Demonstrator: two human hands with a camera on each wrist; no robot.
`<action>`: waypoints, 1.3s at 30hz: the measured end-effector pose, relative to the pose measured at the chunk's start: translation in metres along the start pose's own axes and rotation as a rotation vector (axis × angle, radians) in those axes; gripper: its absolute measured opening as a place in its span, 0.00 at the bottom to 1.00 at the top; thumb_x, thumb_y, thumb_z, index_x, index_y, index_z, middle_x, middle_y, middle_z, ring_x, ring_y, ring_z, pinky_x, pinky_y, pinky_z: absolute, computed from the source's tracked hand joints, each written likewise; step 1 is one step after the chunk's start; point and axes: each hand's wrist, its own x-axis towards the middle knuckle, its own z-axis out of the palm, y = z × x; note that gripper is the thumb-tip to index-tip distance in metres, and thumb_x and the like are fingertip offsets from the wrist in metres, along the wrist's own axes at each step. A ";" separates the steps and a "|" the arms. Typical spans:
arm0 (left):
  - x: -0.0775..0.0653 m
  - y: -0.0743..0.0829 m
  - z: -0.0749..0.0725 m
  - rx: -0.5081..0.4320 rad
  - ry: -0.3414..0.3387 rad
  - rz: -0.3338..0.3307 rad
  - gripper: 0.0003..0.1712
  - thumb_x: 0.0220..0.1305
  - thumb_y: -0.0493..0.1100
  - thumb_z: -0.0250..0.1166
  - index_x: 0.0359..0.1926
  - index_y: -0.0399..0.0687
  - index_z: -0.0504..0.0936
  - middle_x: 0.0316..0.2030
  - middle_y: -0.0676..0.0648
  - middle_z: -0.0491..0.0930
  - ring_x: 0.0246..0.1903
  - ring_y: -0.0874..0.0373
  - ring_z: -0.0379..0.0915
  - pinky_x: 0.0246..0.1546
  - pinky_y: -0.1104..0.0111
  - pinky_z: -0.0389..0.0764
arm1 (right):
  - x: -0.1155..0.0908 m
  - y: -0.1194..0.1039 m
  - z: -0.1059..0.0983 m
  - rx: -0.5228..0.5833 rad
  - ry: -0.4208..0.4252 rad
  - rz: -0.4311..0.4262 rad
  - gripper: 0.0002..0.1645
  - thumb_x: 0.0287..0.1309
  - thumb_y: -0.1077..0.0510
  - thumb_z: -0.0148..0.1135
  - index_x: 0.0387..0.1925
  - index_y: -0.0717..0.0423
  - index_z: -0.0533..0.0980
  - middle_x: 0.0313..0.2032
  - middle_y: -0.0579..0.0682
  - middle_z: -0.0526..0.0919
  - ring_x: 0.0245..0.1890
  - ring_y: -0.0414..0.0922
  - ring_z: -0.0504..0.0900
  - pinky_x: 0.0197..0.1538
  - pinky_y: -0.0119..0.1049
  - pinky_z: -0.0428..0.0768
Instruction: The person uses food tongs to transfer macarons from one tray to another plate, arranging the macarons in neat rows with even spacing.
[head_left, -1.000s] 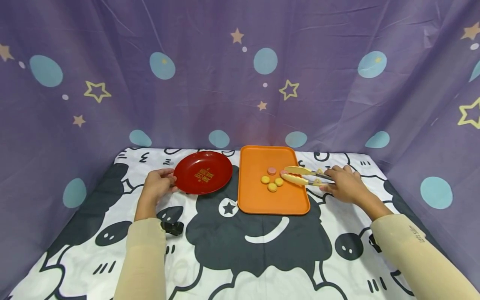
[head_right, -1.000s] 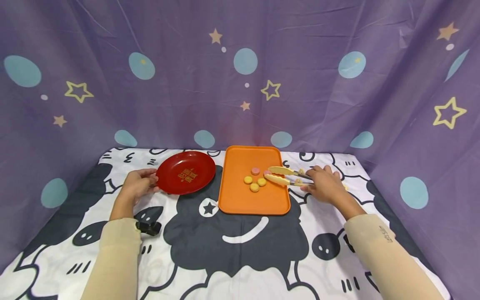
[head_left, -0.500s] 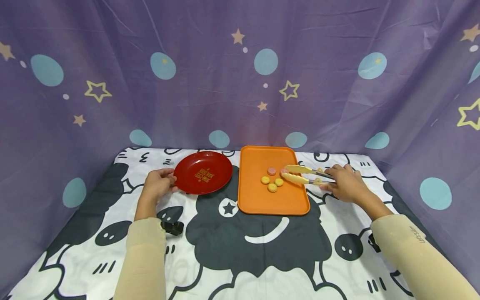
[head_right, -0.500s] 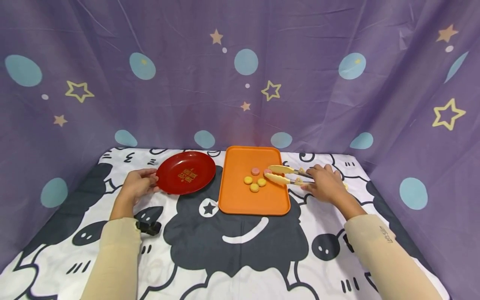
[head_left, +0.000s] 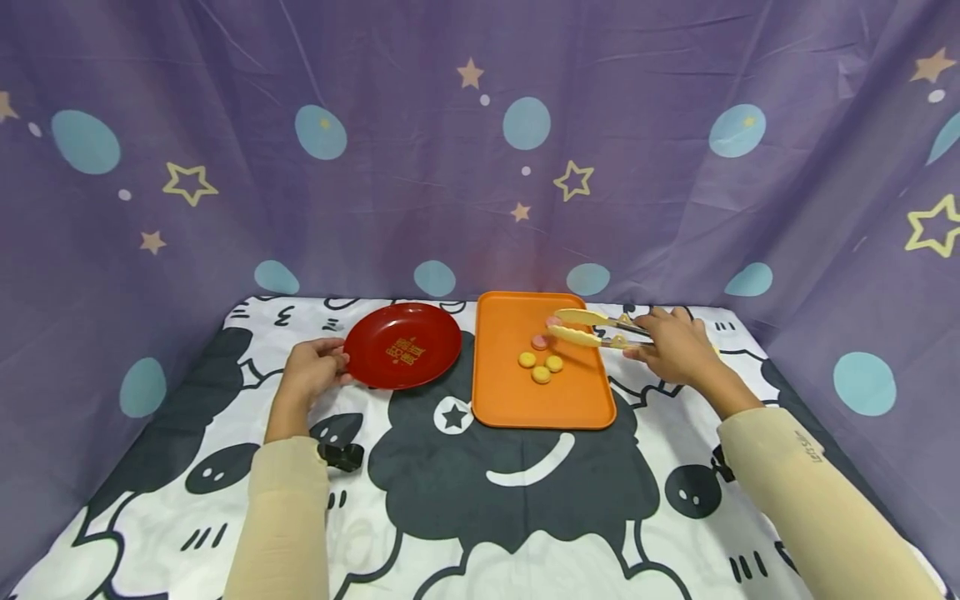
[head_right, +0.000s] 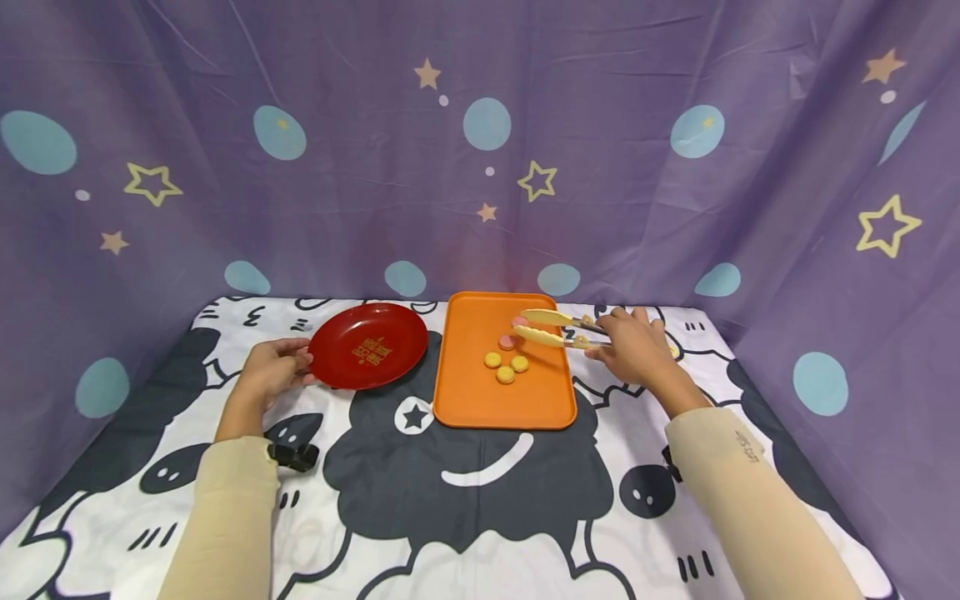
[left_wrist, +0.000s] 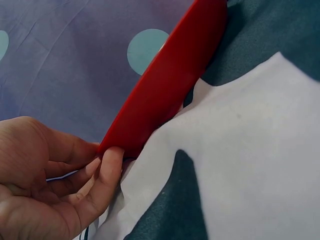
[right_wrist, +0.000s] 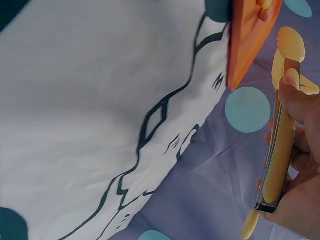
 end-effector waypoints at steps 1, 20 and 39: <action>0.000 0.000 0.000 -0.002 0.001 0.000 0.28 0.74 0.32 0.54 0.73 0.36 0.68 0.58 0.38 0.72 0.39 0.55 0.78 0.37 0.69 0.87 | 0.002 -0.002 -0.001 0.001 -0.001 0.000 0.37 0.64 0.44 0.69 0.67 0.60 0.74 0.57 0.61 0.78 0.49 0.59 0.69 0.46 0.56 0.68; 0.002 -0.004 -0.004 0.003 -0.005 0.006 0.28 0.74 0.32 0.55 0.73 0.36 0.68 0.59 0.37 0.72 0.39 0.55 0.79 0.38 0.69 0.87 | 0.039 -0.049 -0.016 -0.009 0.023 -0.056 0.36 0.63 0.43 0.70 0.67 0.55 0.75 0.61 0.58 0.76 0.54 0.60 0.68 0.47 0.55 0.66; 0.003 -0.002 -0.002 -0.007 -0.007 0.016 0.28 0.74 0.32 0.55 0.73 0.36 0.68 0.59 0.36 0.72 0.38 0.56 0.79 0.37 0.69 0.87 | 0.061 -0.102 -0.020 -0.036 0.025 -0.127 0.35 0.63 0.40 0.69 0.67 0.51 0.75 0.60 0.52 0.77 0.59 0.58 0.66 0.52 0.54 0.67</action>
